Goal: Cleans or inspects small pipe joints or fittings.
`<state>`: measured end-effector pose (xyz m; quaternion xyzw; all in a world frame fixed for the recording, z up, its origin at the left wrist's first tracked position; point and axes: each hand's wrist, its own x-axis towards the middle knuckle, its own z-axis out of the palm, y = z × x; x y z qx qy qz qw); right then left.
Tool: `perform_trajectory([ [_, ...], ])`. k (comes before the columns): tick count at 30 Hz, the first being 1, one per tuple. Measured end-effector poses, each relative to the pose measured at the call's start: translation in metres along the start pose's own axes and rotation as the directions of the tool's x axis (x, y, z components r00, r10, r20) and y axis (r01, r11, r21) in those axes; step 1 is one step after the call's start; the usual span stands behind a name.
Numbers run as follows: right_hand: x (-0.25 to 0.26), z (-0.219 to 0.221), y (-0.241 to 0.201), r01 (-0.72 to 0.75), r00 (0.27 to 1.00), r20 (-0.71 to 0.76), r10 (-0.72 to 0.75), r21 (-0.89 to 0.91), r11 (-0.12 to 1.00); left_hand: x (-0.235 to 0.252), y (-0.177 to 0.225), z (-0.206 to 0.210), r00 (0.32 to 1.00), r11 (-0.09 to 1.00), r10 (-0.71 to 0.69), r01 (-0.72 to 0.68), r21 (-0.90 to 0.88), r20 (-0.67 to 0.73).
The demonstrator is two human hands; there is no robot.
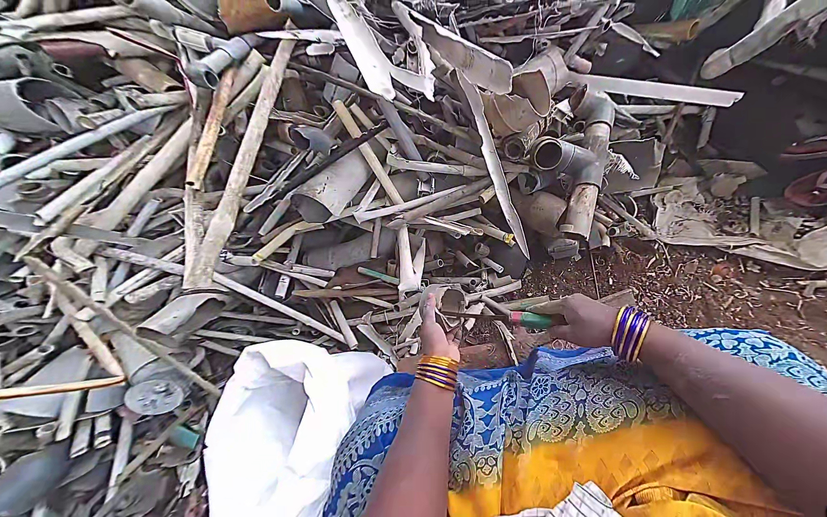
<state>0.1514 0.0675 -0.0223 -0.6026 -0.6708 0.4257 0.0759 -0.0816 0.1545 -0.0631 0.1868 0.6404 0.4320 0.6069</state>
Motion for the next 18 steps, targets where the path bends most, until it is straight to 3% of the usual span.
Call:
perform_trajectory([
  [2, -0.002, -0.004, -0.002, -0.039, 0.995, 0.095, 0.033, 0.057, 0.998, -0.001, 0.001, -0.001, 0.999, 0.999, 0.047, -0.047, -0.027, -0.008],
  [4, -0.003, -0.009, 0.001, -0.156, 0.985, 0.100, 0.141, 0.166, 0.974, 0.005, 0.000, -0.004, 0.972, 0.974, 0.227, -0.227, 0.004, -0.052],
  [5, -0.004, -0.009, 0.005, -0.199, 0.980, 0.053, 0.192, 0.263, 0.944, 0.008, 0.000, -0.005, 0.926, 0.928, 0.369, -0.363, 0.084, -0.082],
  [7, -0.001, -0.003, 0.008, -0.216, 0.951, -0.084, 0.297, 0.506, 0.835, 0.010, 0.002, -0.008, 0.771, 0.738, 0.634, -0.580, 0.346, -0.061],
  [9, 0.004, 0.011, 0.003, -0.120, 0.914, -0.194, 0.357, 0.709, 0.694, 0.008, 0.001, -0.009, 0.621, 0.507, 0.783, -0.672, 0.540, 0.036],
  [11, 0.004, 0.023, -0.006, -0.037, 0.938, -0.164, 0.307, 0.829, 0.557, 0.007, -0.008, -0.007, 0.540, 0.356, 0.829, -0.711, 0.606, 0.146],
  [13, 0.001, 0.028, -0.011, -0.066, 0.976, -0.037, 0.214, 0.888, 0.454, 0.006, -0.015, -0.004, 0.523, 0.279, 0.824, -0.707, 0.650, 0.216],
  [16, 0.002, 0.031, -0.015, -0.078, 0.967, -0.039, 0.253, 0.897, 0.436, 0.007, -0.017, -0.001, 0.533, 0.255, 0.813, -0.688, 0.679, 0.234],
  [18, 0.000, 0.028, -0.011, -0.098, 0.980, 0.003, 0.201, 0.880, 0.465, 0.006, -0.015, -0.002, 0.542, 0.247, 0.808, -0.669, 0.701, 0.233],
])
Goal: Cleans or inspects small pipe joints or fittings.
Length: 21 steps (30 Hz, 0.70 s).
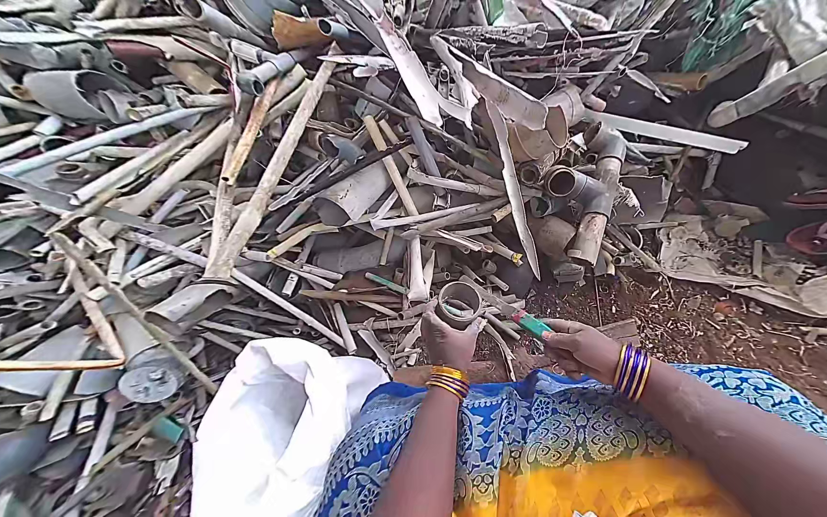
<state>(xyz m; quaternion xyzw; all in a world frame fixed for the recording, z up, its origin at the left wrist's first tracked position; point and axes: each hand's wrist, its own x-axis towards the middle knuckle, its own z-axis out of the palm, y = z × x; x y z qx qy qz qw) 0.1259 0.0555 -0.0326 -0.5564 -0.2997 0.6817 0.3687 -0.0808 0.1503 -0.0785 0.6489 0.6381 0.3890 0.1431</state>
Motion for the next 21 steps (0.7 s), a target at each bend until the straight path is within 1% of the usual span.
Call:
perform_trajectory([
  [1, -0.001, -0.003, 0.000, 0.017, 1.000, 0.018, -0.016, -0.023, 1.000, 0.001, 0.001, -0.002, 1.000, 1.000, -0.009, 0.009, 0.018, 0.011],
  [4, -0.004, -0.010, -0.007, 0.102, 0.995, -0.018, -0.103, -0.055, 0.993, 0.007, 0.000, -0.005, 0.999, 0.996, -0.031, 0.032, 0.089, -0.006],
  [6, -0.010, -0.019, -0.014, 0.088, 0.995, 0.059, -0.085, -0.041, 0.995, 0.011, -0.001, -0.009, 0.998, 0.984, -0.061, 0.058, 0.171, 0.010],
  [7, -0.012, -0.024, -0.016, 0.055, 0.992, 0.117, -0.050, -0.040, 0.998, 0.012, -0.002, -0.010, 0.999, 0.977, -0.040, 0.036, 0.211, 0.015],
  [8, -0.012, -0.026, -0.017, 0.017, 0.986, 0.167, -0.010, -0.038, 0.999, 0.011, -0.006, -0.009, 0.999, 0.973, 0.036, -0.035, 0.229, -0.001],
  [9, -0.011, -0.026, -0.016, -0.016, 0.980, 0.196, 0.021, -0.025, 1.000, 0.008, -0.012, -0.006, 0.982, 0.959, 0.181, -0.165, 0.232, -0.050],
  [10, -0.009, -0.023, -0.014, -0.038, 0.979, 0.202, 0.036, 0.005, 0.999, 0.005, -0.017, -0.001, 0.924, 0.912, 0.367, -0.334, 0.236, -0.110],
  [11, -0.007, -0.020, -0.011, -0.044, 0.980, 0.195, 0.033, 0.054, 0.998, 0.003, -0.018, 0.002, 0.836, 0.836, 0.531, -0.489, 0.248, -0.139],
  [12, -0.006, -0.017, -0.009, -0.036, 0.983, 0.183, 0.015, 0.115, 0.993, 0.001, -0.017, 0.005, 0.758, 0.761, 0.639, -0.596, 0.256, -0.135],
  [13, -0.004, -0.014, -0.007, -0.017, 0.984, 0.176, -0.012, 0.165, 0.986, -0.002, -0.014, 0.007, 0.715, 0.716, 0.690, -0.650, 0.253, -0.115],
  [14, -0.002, -0.014, -0.006, 0.008, 0.984, 0.171, -0.041, 0.191, 0.982, -0.005, -0.011, 0.009, 0.716, 0.715, 0.692, -0.661, 0.228, -0.096],
  [15, -0.001, -0.014, -0.005, 0.035, 0.985, 0.158, -0.066, 0.196, 0.980, -0.008, -0.009, 0.012, 0.759, 0.761, 0.645, -0.628, 0.166, -0.085],
  [16, 0.002, -0.015, -0.002, 0.063, 0.987, 0.136, -0.089, 0.187, 0.980, -0.011, -0.008, 0.014, 0.830, 0.834, 0.551, -0.546, 0.075, -0.082],
  [17, 0.003, -0.014, 0.000, 0.090, 0.987, 0.112, -0.111, 0.172, 0.981, -0.013, -0.006, 0.014, 0.910, 0.909, 0.411, -0.414, -0.050, -0.055],
  [18, 0.005, -0.014, 0.002, 0.125, 0.986, 0.089, -0.139, 0.152, 0.980, -0.014, -0.001, 0.013, 0.971, 0.950, 0.238, -0.231, -0.210, 0.010],
  [19, 0.006, -0.014, 0.005, 0.166, 0.983, 0.065, -0.175, 0.126, 0.978, -0.013, 0.005, 0.009, 0.991, 0.926, 0.063, -0.012, -0.378, 0.122],
  [20, 0.007, -0.014, 0.008, 0.204, 0.977, 0.043, -0.208, 0.081, 0.976, -0.012, 0.013, 0.004, 0.960, 0.827, -0.084, 0.216, -0.518, 0.267],
  [21, 0.008, -0.014, 0.011, 0.242, 0.969, 0.039, -0.242, 0.007, 0.970, -0.010, 0.021, 0.000, 0.892, 0.673, -0.199, 0.425, -0.605, 0.406],
])
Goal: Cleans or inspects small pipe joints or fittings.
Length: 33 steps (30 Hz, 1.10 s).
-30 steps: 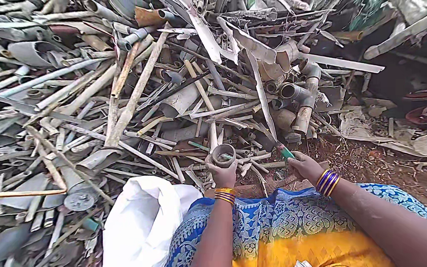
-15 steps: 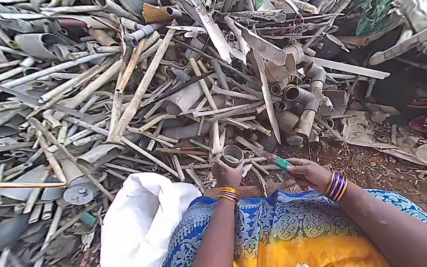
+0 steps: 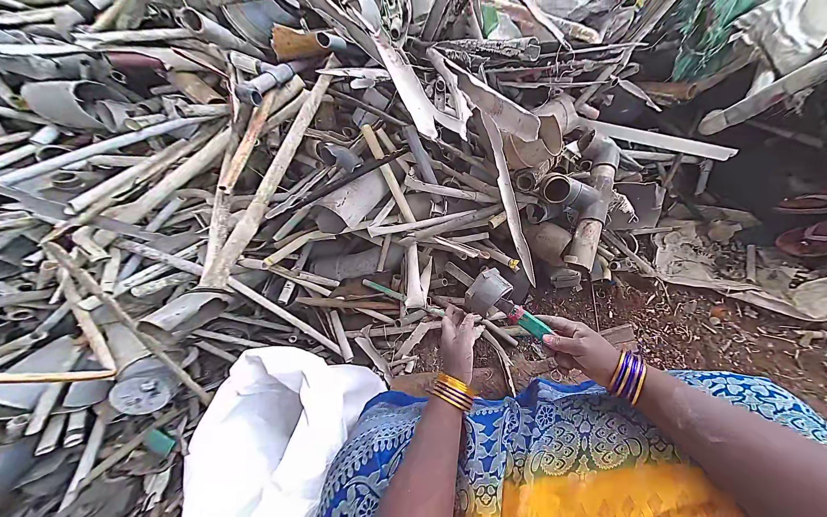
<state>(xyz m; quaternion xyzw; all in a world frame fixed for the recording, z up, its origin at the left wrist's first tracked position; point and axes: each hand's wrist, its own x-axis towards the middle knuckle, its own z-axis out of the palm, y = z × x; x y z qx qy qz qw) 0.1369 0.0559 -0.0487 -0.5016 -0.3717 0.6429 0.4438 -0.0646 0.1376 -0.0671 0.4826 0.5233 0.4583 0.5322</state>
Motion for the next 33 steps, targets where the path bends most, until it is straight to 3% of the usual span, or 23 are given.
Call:
perform_trajectory([
  [1, 0.000, 0.000, 0.004, 0.036, 0.999, 0.016, -0.034, -0.105, 0.994, 0.001, 0.005, 0.002, 0.988, 0.976, -0.149, 0.153, -0.152, 0.034],
  [3, -0.001, -0.001, 0.009, 0.107, 0.992, 0.099, -0.075, -0.379, 0.919, 0.002, 0.008, 0.008, 0.957, 0.904, -0.280, 0.290, -0.313, 0.076],
  [5, -0.005, -0.001, 0.007, 0.169, 0.976, 0.213, -0.047, -0.605, 0.778, 0.002, 0.007, 0.013, 0.953, 0.880, -0.303, 0.287, -0.379, 0.018],
  [7, -0.010, 0.000, 0.000, 0.233, 0.957, 0.289, -0.024, -0.718, 0.656, 0.004, 0.008, 0.013, 0.942, 0.850, -0.329, 0.267, -0.454, -0.063],
  [10, -0.024, -0.001, -0.013, 0.277, 0.960, 0.236, -0.147, -0.865, 0.418, 0.010, 0.018, 0.005, 0.925, 0.782, -0.358, 0.224, -0.582, -0.126],
  [12, -0.031, -0.004, -0.022, 0.206, 0.972, 0.155, -0.178, -0.926, 0.316, 0.014, 0.023, -0.003, 0.923, 0.781, -0.349, 0.190, -0.596, -0.164],
  [14, -0.032, -0.009, -0.029, 0.192, 0.978, 0.152, -0.141, -0.919, 0.345, 0.017, 0.022, -0.009, 0.917, 0.786, -0.350, 0.176, -0.593, -0.192],
  [17, -0.031, -0.017, -0.034, 0.279, 0.960, 0.260, -0.105, -0.842, 0.461, 0.020, 0.021, -0.011, 0.892, 0.775, -0.391, 0.187, -0.604, -0.226],
  [21, -0.025, -0.018, -0.025, 0.266, 0.945, 0.175, -0.277, -0.902, 0.339, 0.023, 0.025, -0.012, 0.875, 0.795, -0.407, 0.199, -0.573, -0.262],
  [24, -0.024, -0.020, -0.028, 0.256, 0.965, 0.211, -0.156, -0.889, 0.380, 0.022, 0.025, -0.011, 0.877, 0.805, -0.406, 0.212, -0.554, -0.255],
  [26, -0.025, -0.015, -0.025, 0.205, 0.972, 0.149, -0.182, -0.916, 0.346, 0.023, 0.024, -0.011, 0.879, 0.811, -0.408, 0.223, -0.541, -0.249],
  [28, -0.025, -0.011, -0.024, 0.206, 0.977, 0.161, -0.139, -0.880, 0.428, 0.022, 0.023, -0.010, 0.881, 0.808, -0.405, 0.220, -0.546, -0.244],
  [30, -0.026, -0.009, -0.030, 0.197, 0.969, 0.247, 0.021, -0.819, 0.539, 0.021, 0.024, -0.009, 0.887, 0.808, -0.375, 0.172, -0.563, -0.268],
  [33, -0.028, -0.011, -0.035, 0.087, 0.984, 0.166, 0.059, -0.748, 0.658, 0.026, 0.014, -0.015, 0.907, 0.863, -0.191, -0.027, -0.505, -0.374],
])
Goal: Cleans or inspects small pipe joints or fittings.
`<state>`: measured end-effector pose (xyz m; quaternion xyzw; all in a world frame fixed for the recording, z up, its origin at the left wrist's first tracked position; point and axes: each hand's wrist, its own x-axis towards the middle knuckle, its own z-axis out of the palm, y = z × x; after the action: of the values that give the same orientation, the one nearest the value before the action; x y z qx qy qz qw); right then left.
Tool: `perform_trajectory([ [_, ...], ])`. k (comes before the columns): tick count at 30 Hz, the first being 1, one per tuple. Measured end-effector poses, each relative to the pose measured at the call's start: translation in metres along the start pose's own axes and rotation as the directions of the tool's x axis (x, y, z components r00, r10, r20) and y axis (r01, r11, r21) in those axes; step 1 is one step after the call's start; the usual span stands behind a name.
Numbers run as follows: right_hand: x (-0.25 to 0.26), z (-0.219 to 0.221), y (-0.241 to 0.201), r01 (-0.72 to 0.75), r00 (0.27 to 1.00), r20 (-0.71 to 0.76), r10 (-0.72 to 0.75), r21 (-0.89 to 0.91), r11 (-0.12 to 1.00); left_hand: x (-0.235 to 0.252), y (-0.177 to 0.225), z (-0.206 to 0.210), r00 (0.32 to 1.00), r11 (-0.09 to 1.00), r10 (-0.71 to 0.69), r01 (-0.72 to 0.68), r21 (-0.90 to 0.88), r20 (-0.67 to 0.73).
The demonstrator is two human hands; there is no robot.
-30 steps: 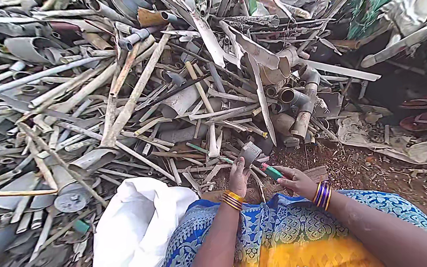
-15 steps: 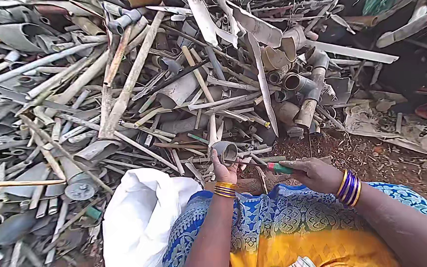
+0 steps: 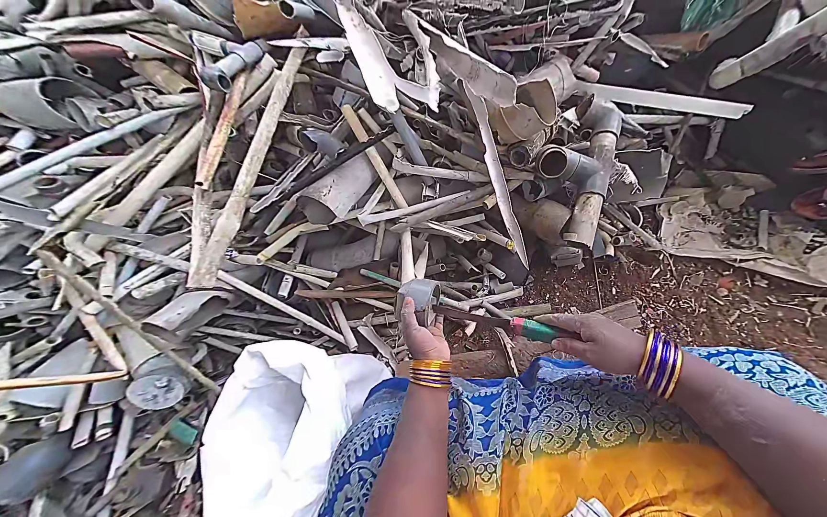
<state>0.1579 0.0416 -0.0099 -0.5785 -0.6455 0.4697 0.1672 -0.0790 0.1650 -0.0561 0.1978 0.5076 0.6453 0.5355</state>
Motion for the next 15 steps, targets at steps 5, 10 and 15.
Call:
perform_trajectory([
  [5, 0.008, 0.015, 0.005, 0.053, 0.978, -0.183, 0.101, 0.685, 0.727, 0.010, -0.011, -0.015, 0.847, 0.797, 0.476, -0.529, 0.292, 0.236],
  [10, 0.010, 0.026, -0.002, 0.069, 0.975, -0.180, 0.132, 0.805, 0.589, 0.003, -0.019, -0.016, 0.733, 0.613, 0.563, -0.680, 0.403, 0.381],
  [15, 0.011, 0.030, -0.003, 0.096, 0.974, -0.200, 0.104, 0.785, 0.612, 0.000, -0.018, -0.020, 0.681, 0.535, 0.611, -0.731, 0.423, 0.403],
])
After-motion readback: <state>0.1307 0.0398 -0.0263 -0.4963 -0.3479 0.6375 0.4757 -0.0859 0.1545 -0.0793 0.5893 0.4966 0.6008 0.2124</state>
